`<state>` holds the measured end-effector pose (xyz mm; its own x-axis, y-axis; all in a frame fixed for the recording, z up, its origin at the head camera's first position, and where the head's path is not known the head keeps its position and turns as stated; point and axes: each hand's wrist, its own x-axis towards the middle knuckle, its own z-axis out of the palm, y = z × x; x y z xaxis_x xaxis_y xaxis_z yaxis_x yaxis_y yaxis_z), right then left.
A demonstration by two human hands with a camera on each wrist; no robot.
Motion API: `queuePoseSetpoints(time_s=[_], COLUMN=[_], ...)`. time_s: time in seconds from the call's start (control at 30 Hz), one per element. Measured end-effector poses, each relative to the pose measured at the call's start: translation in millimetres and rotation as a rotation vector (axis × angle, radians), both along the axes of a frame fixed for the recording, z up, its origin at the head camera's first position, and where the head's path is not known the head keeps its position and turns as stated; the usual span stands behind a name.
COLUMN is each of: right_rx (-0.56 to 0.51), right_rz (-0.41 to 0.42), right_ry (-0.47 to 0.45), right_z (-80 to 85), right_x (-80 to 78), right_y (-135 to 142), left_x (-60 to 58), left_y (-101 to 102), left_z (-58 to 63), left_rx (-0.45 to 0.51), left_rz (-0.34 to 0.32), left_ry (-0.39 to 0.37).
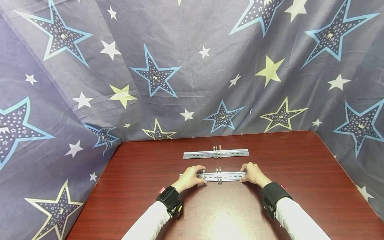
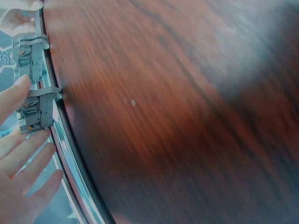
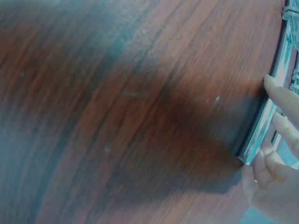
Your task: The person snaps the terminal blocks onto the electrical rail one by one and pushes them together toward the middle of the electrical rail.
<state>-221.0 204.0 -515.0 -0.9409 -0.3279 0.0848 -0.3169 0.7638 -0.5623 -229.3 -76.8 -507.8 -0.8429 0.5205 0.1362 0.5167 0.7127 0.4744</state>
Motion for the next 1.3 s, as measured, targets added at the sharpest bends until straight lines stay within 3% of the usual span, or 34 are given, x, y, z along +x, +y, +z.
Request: queuePoseSetpoints(time_s=[1.3], right_rx=[-0.006], right_rz=[0.017], right_ry=[0.010], right_z=[-0.4], right_x=[-0.8], right_y=[1], left_x=[3.0], left_y=[35], left_z=[0.2], left_rx=[-0.034], left_rz=[0.006], left_ry=[0.041])
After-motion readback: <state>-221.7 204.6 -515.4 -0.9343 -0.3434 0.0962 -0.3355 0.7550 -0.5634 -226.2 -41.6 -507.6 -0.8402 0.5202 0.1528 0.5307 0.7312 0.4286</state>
